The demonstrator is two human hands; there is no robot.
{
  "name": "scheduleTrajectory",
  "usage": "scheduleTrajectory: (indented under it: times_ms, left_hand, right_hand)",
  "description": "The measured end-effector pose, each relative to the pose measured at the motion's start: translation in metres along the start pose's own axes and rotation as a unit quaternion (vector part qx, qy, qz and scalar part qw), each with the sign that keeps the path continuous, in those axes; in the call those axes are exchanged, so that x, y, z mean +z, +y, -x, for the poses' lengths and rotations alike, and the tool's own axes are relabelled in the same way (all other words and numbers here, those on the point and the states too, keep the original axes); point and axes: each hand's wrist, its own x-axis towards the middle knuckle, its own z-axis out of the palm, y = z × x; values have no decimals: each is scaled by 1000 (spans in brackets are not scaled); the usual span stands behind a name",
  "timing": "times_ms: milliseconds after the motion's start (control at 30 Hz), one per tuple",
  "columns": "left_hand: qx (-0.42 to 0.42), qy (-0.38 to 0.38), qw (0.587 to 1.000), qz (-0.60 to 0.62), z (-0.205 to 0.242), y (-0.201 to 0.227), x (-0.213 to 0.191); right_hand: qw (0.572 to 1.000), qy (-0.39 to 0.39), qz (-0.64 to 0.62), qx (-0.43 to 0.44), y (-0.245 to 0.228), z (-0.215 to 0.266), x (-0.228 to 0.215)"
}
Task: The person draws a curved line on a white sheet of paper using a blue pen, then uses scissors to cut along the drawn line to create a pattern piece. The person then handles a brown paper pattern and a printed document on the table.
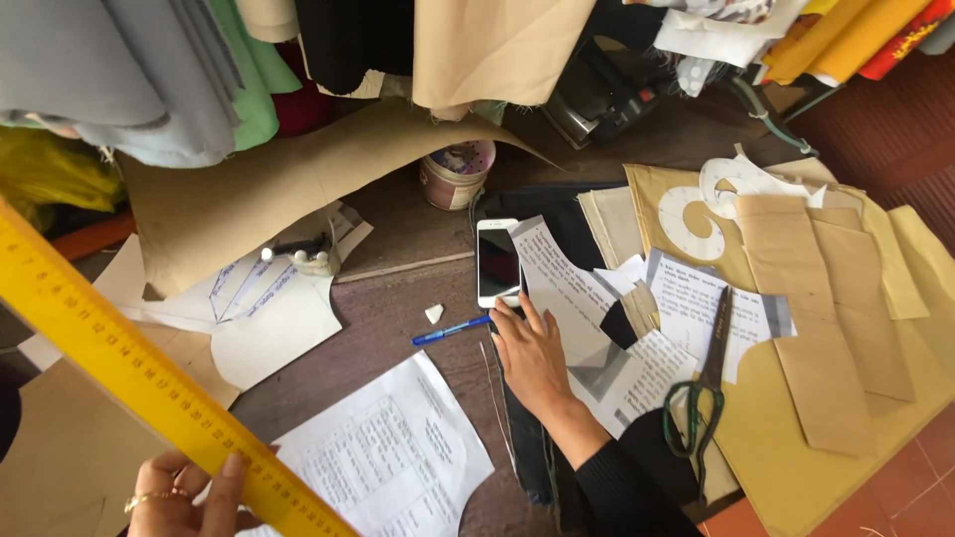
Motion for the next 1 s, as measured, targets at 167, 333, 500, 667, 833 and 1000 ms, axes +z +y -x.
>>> scheduleTrajectory:
  times_ms: [167,333,500,667,833,1000]
  left_hand:
    - [-77,51,996,21,-21,-8,7]
    - [-38,64,996,-43,-43,-31,7]
    - [-39,47,998,-11,-49,-37,15]
    - [-115,53,991,-48,-54,-29,22]
    - [92,76,992,34,-91,-99,9]
    - [47,61,995,57,-58,-54,36]
  right_hand:
    - [1000,8,-1,2,4,-4,5]
    - [989,33,-97,105,27,-9,3]
    - [994,-1,-34,102,31,-15,-8]
    - [984,-58,2,166,57,-23,-9]
    - [975,80,-207,19,-4,-30,-54]
    - [822,-248,-514,-8,-79,-4,-97]
